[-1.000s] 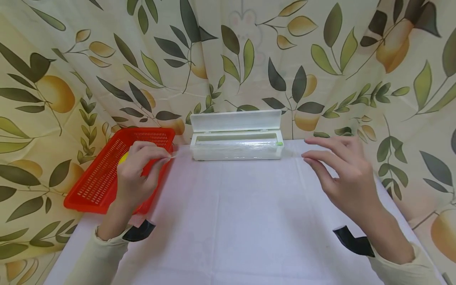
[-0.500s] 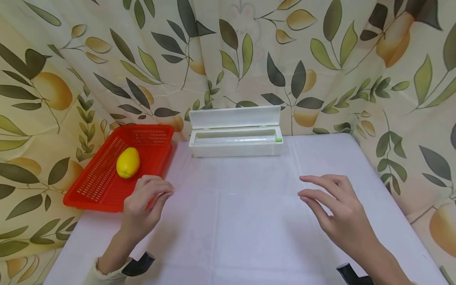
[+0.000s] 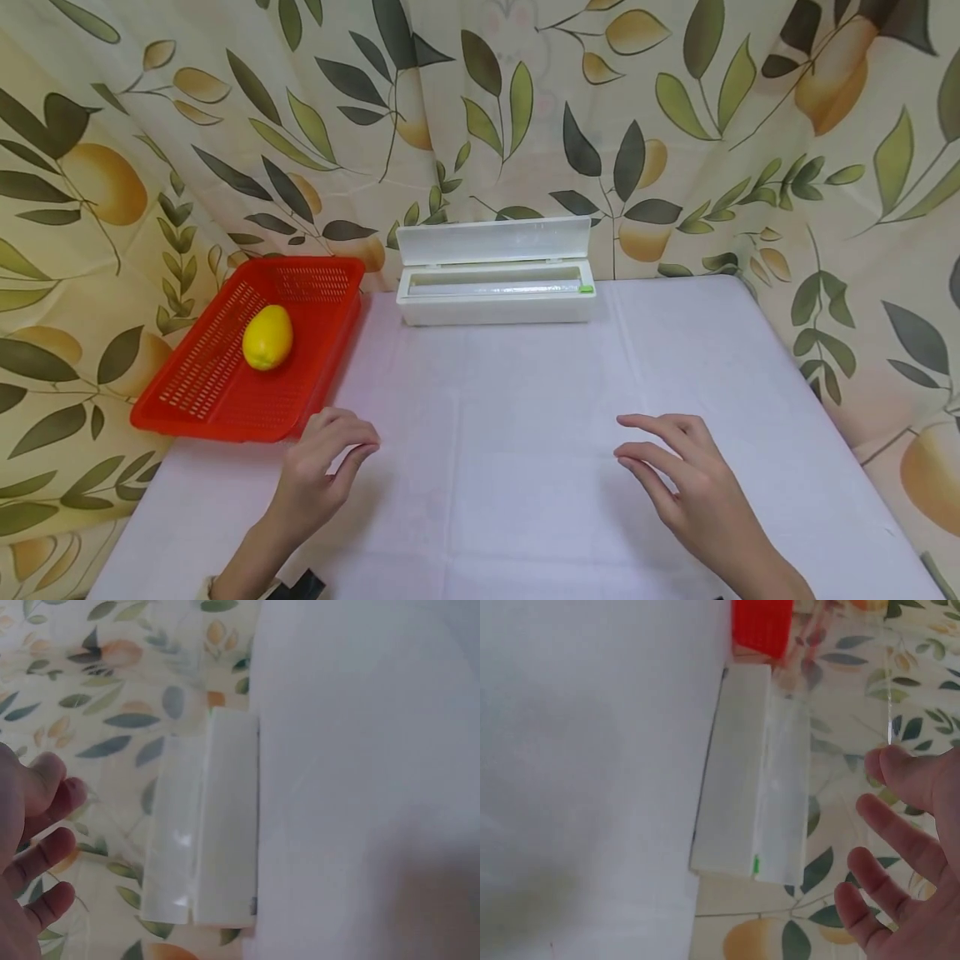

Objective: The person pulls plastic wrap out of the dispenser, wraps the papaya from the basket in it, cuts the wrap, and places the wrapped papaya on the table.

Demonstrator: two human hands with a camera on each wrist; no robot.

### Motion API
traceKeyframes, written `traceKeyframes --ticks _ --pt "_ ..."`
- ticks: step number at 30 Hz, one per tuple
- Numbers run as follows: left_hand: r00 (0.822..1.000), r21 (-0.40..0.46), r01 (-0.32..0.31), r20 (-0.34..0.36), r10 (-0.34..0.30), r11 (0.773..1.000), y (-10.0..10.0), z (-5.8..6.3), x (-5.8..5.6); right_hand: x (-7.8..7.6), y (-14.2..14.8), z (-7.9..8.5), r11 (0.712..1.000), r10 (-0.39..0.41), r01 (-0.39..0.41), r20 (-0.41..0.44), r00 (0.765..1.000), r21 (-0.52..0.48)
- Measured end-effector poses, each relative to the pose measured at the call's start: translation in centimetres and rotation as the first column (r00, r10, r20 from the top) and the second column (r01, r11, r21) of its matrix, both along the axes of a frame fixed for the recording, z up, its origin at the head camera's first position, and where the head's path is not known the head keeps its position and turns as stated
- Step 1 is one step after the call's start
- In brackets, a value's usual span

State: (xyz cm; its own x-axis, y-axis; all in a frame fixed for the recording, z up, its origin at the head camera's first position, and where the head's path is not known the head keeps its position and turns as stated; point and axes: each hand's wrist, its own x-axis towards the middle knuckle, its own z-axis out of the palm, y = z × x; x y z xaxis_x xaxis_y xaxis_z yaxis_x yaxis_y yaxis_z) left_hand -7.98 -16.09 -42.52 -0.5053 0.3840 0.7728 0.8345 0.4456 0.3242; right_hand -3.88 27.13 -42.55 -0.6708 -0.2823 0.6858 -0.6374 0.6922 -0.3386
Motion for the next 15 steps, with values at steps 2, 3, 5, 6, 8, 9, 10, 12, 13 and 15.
traceKeyframes --ticks 2,3,5,6,8,9,10,12,13,15 --pt "1.0 -0.019 -0.002 0.029 0.003 1.0 -0.1 -0.6 0.2 0.1 0.0 -0.5 1.0 -0.005 0.005 0.021 1.0 0.014" --pt "0.999 -0.028 -0.005 0.041 0.006 1.0 -0.2 -0.8 0.3 0.1 -0.1 -0.7 1.0 -0.006 0.005 0.032 0.999 0.02" --pt "0.998 -0.04 -0.004 0.057 0.006 0.999 -0.3 -1.3 0.4 0.1 -0.1 -1.1 0.999 -0.016 0.013 0.061 0.998 0.041" --pt "0.998 -0.046 -0.002 0.065 0.005 0.999 -0.3 -1.6 0.5 0.1 -0.1 -1.3 0.999 -0.007 0.005 0.055 0.998 0.045" --pt "0.996 -0.059 0.001 0.091 0.004 0.998 -0.4 -2.0 0.5 -0.1 -0.1 -1.9 0.999 0.012 -0.014 0.045 0.999 0.049" --pt "0.995 -0.067 0.0 0.102 0.006 0.998 -0.5 -2.2 0.5 -0.1 -0.1 -2.2 0.998 0.02 -0.022 0.044 0.999 0.051" --pt "0.993 -0.076 -0.001 0.119 0.01 0.997 -0.6 -2.5 0.5 -0.2 0.0 -2.4 0.998 0.028 -0.03 0.04 0.999 0.054" --pt "0.988 -0.104 -0.006 0.155 0.022 0.995 -0.7 -3.0 0.5 -0.4 0.0 -3.0 0.997 0.042 -0.044 0.037 0.998 0.057" --pt "0.985 -0.117 -0.009 0.169 0.029 0.993 -0.7 -3.3 0.5 -0.5 0.0 -3.3 0.997 0.041 -0.044 0.049 0.998 0.063" --pt "0.981 -0.148 -0.013 0.189 0.041 0.989 -0.8 -4.0 0.4 -0.6 0.0 -3.9 0.996 0.042 -0.048 0.073 0.996 0.076"
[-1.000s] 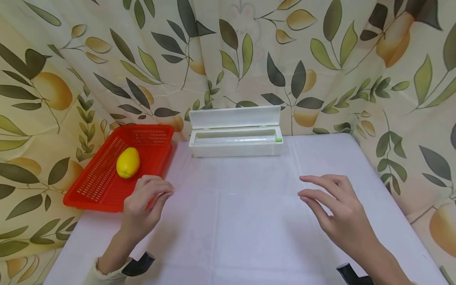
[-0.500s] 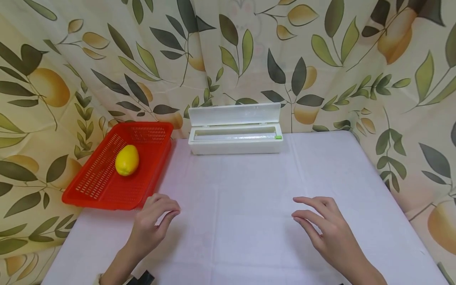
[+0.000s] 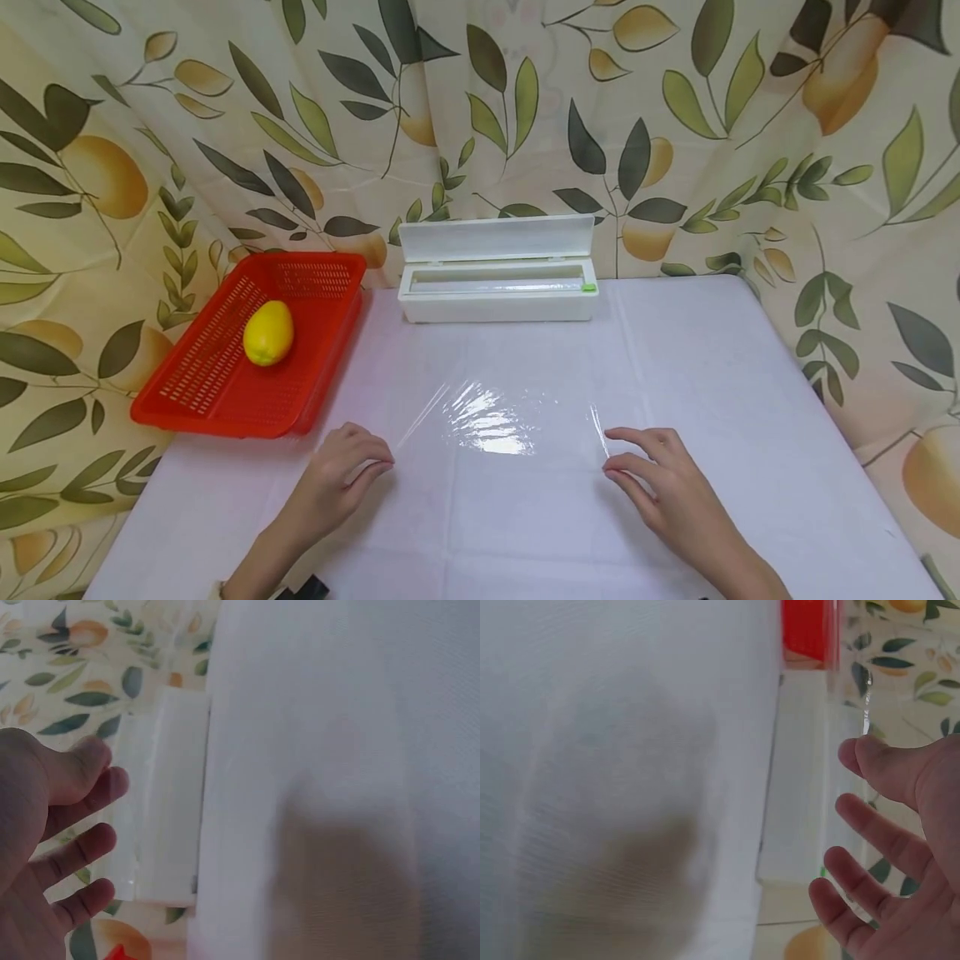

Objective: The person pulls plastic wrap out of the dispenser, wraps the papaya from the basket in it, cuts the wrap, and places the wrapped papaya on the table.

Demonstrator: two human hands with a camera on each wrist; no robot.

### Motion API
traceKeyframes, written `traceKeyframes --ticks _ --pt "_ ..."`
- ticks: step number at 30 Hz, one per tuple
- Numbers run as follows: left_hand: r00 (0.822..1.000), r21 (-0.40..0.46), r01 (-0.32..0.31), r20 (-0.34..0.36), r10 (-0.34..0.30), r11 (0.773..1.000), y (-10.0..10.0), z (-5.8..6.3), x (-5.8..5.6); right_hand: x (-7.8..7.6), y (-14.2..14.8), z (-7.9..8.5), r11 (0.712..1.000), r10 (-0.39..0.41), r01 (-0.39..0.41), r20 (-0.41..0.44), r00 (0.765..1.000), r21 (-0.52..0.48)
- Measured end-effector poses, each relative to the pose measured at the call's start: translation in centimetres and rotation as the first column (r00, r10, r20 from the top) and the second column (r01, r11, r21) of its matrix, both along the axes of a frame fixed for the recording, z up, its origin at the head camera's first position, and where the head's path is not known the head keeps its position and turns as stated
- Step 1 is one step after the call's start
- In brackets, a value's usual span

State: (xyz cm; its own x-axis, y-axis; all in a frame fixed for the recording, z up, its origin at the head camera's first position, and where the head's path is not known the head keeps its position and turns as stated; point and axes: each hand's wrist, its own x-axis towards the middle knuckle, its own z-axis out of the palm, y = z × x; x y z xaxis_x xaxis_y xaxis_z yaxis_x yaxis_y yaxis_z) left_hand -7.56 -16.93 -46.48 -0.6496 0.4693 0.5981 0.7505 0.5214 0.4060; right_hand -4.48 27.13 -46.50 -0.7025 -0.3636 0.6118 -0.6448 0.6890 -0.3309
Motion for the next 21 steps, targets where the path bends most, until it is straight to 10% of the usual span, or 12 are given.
traceKeyframes --ticks 21 --pt "0.98 -0.124 -0.086 0.166 0.106 0.989 0.9 -3.3 0.1 0.3 0.0 -3.3 0.985 -0.144 0.116 0.224 0.964 0.131"
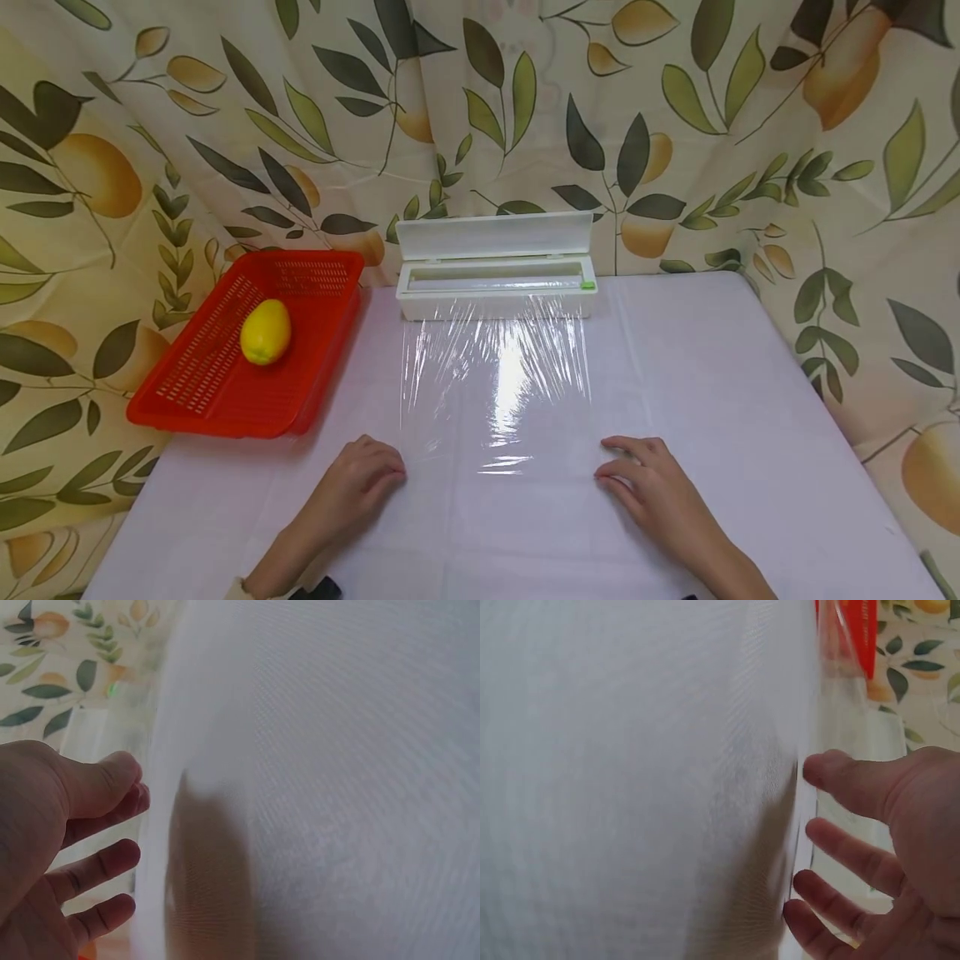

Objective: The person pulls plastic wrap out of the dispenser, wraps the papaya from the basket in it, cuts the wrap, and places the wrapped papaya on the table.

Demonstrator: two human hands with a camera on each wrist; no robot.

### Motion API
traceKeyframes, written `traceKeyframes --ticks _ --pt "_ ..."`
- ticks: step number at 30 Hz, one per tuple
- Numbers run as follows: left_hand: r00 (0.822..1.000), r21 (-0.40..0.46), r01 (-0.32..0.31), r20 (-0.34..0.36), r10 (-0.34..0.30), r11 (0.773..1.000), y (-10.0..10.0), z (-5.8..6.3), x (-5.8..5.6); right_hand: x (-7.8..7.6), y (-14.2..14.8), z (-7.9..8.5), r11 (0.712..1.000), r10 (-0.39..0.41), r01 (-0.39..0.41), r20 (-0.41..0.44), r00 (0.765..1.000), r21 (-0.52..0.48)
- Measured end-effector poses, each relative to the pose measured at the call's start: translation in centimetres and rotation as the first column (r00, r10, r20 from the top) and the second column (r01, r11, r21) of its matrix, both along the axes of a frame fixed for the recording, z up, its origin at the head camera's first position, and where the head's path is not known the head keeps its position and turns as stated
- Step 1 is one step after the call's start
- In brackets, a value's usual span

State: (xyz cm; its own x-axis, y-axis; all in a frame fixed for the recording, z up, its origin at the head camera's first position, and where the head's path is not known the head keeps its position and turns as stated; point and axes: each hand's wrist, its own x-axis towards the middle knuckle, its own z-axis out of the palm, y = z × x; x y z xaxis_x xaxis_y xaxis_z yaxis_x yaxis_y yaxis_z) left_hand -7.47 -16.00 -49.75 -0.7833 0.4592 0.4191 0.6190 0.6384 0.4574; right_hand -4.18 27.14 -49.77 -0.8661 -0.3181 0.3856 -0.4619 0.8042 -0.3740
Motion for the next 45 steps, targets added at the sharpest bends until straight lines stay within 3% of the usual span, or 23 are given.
traceKeyframes --ticks 7,16,21,32,45 --pt "0.994 -0.072 -0.041 0.097 0.048 0.997 0.3 -0.2 0.1 0.0 -0.3 0.2 0.998 -0.058 0.054 0.079 0.995 0.042" --pt "0.99 -0.093 -0.059 0.122 0.07 0.994 0.6 -0.3 0.1 -0.4 -1.4 1.4 0.985 -0.172 0.162 0.225 0.959 0.058" --pt "0.988 -0.106 -0.058 0.136 0.072 0.993 0.6 -0.4 0.2 -0.8 -2.0 1.5 0.978 -0.207 0.193 0.233 0.95 0.082" --pt "0.976 -0.129 -0.065 0.198 0.09 0.989 0.5 0.2 0.5 -1.1 -2.2 1.0 0.976 -0.207 0.19 0.192 0.959 0.104" --pt "0.971 -0.041 -0.047 0.234 0.056 0.998 -0.8 0.3 1.2 -1.0 -2.2 1.0 0.978 -0.196 0.178 0.178 0.964 0.11"
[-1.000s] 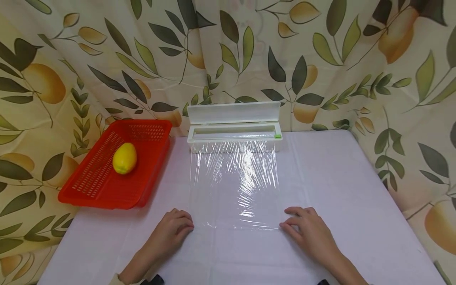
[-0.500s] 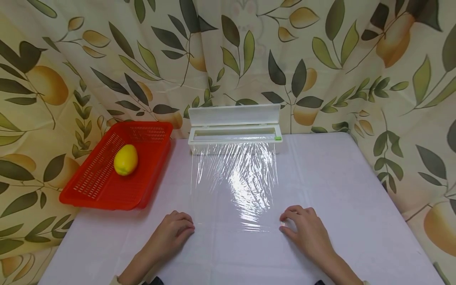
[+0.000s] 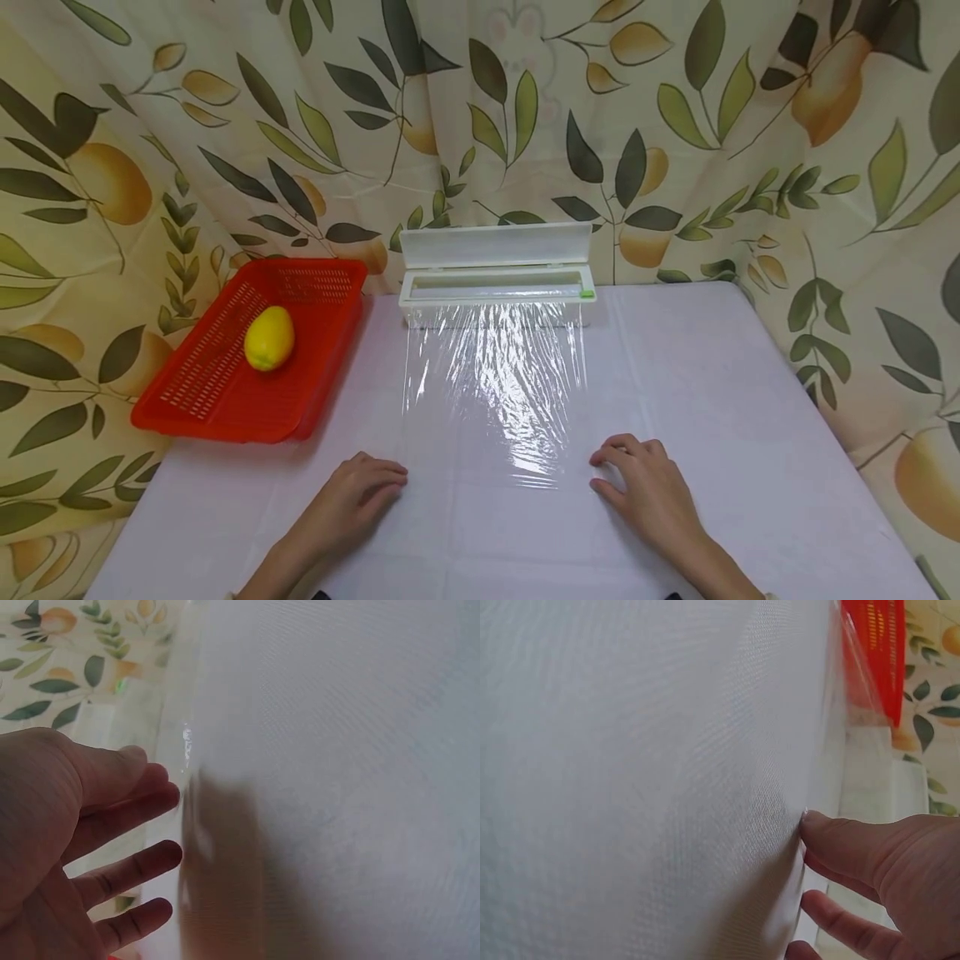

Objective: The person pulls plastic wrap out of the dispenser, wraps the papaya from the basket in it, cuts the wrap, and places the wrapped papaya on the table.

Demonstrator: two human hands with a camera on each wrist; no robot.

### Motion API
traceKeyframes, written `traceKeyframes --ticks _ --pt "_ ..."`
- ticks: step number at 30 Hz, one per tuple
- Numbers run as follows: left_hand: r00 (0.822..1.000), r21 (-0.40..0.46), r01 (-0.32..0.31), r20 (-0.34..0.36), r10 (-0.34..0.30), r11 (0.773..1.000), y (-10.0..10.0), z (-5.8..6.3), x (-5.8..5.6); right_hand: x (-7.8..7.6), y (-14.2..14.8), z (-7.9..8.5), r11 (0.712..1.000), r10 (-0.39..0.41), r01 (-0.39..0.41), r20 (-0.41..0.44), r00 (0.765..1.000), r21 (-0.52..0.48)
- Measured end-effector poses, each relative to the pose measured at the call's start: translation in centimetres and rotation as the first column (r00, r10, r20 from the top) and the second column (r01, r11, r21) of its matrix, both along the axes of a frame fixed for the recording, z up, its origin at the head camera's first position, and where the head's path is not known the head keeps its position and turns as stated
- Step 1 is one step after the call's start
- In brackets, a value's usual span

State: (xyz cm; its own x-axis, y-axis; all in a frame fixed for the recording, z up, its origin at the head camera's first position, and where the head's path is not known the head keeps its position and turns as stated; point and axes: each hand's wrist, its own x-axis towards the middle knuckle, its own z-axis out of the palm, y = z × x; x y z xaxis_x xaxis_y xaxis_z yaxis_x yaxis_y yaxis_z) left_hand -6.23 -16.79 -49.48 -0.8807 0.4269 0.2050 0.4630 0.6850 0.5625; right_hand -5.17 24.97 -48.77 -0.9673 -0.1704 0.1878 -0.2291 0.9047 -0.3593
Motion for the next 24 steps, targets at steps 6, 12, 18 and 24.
traceKeyframes --ticks 6,12,18,24 --pt "0.997 -0.003 0.041 -0.071 -0.041 0.999 -0.3 1.2 -0.4 -0.1 0.1 0.0 1.0 0.015 -0.015 -0.015 1.0 -0.006" --pt "0.985 -0.005 0.091 -0.144 -0.09 0.996 -0.3 3.4 -1.1 -0.1 0.0 0.2 1.0 0.003 -0.003 0.008 1.0 0.007" --pt "0.983 -0.037 0.069 -0.169 -0.074 0.997 -0.3 5.9 -1.8 0.0 -0.2 0.3 1.0 -0.002 0.002 0.035 0.999 0.021" --pt "0.972 -0.049 0.04 -0.228 -0.05 0.998 -1.0 8.5 -3.1 0.0 0.1 0.1 0.999 0.011 -0.011 0.013 1.0 0.032"
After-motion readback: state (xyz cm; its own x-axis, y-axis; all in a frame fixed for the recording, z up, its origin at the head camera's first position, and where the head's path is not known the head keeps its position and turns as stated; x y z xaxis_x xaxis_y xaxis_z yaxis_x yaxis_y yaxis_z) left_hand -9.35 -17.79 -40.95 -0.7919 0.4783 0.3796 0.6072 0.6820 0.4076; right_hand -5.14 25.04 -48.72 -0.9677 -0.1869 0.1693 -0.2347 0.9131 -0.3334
